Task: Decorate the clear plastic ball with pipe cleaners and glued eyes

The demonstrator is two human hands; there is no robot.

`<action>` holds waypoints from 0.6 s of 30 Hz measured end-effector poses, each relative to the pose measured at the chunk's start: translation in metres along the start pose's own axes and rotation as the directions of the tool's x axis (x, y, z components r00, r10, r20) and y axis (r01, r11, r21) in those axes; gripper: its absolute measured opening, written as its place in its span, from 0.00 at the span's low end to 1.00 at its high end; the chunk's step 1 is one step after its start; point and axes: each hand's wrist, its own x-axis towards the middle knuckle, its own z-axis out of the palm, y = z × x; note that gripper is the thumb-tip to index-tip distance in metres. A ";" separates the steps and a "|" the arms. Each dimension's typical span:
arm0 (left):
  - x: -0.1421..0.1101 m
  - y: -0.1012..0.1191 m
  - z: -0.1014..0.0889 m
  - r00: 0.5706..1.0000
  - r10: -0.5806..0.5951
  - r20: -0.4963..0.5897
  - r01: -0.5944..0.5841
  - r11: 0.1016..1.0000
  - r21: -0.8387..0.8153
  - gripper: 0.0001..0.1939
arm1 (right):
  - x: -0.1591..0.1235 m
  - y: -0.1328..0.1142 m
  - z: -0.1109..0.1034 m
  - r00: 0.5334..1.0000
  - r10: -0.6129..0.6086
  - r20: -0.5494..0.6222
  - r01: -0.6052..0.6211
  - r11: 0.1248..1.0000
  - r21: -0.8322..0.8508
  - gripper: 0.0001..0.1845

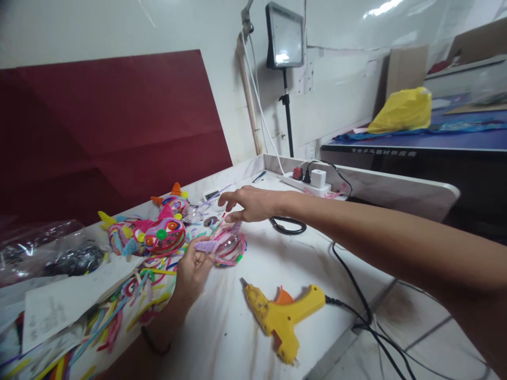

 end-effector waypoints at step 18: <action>-0.003 -0.001 -0.002 0.998 -0.060 -0.001 0.060 0.996 -0.060 0.21 | -0.030 0.019 0.002 0.993 0.098 -0.060 -0.091 0.990 0.105 0.25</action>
